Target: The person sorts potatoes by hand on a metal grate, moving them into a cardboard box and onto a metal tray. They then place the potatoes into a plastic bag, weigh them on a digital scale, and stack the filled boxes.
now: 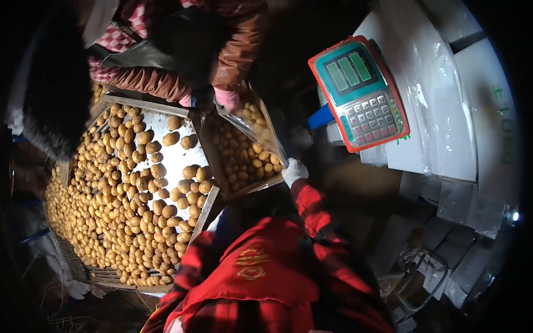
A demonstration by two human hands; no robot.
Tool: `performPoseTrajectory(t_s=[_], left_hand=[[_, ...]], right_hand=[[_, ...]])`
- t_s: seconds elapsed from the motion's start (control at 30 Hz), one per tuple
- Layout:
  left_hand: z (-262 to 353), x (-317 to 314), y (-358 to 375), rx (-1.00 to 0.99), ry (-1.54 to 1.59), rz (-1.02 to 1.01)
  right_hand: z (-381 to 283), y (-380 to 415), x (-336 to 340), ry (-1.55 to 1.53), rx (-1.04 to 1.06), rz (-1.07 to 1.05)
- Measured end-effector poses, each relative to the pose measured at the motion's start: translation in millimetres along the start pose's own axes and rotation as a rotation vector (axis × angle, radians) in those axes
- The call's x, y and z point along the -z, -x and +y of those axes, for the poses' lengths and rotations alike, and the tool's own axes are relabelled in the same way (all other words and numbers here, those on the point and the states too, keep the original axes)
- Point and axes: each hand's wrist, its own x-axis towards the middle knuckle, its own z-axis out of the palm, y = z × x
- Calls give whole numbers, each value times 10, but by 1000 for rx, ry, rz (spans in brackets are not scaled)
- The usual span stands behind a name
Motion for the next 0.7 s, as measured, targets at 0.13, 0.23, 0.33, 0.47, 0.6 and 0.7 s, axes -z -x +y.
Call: performPoseTrajectory(t_s=[0.13, 0.23, 0.33, 0.47, 0.6, 0.7], left_hand=[[-527, -84, -642, 245, 193, 98], [-774, -33, -784, 208, 314, 119], [435, -282, -713, 345, 597, 273], [1577, -825, -874, 197, 372, 446], [1705, -621, -1345, 93, 53, 170], [2345, -388, -1469, 1, -947, 173]], right_hand=[[-232, 235, 276, -475, 86, 23], [-713, 826, 491, -773, 296, -486], [-561, 1101, 323, -737, 420, -548], [209, 837, 199, -502, 88, 159], [668, 176, -750, -964, -354, -116], [194, 248, -263, -619, -282, -198]])
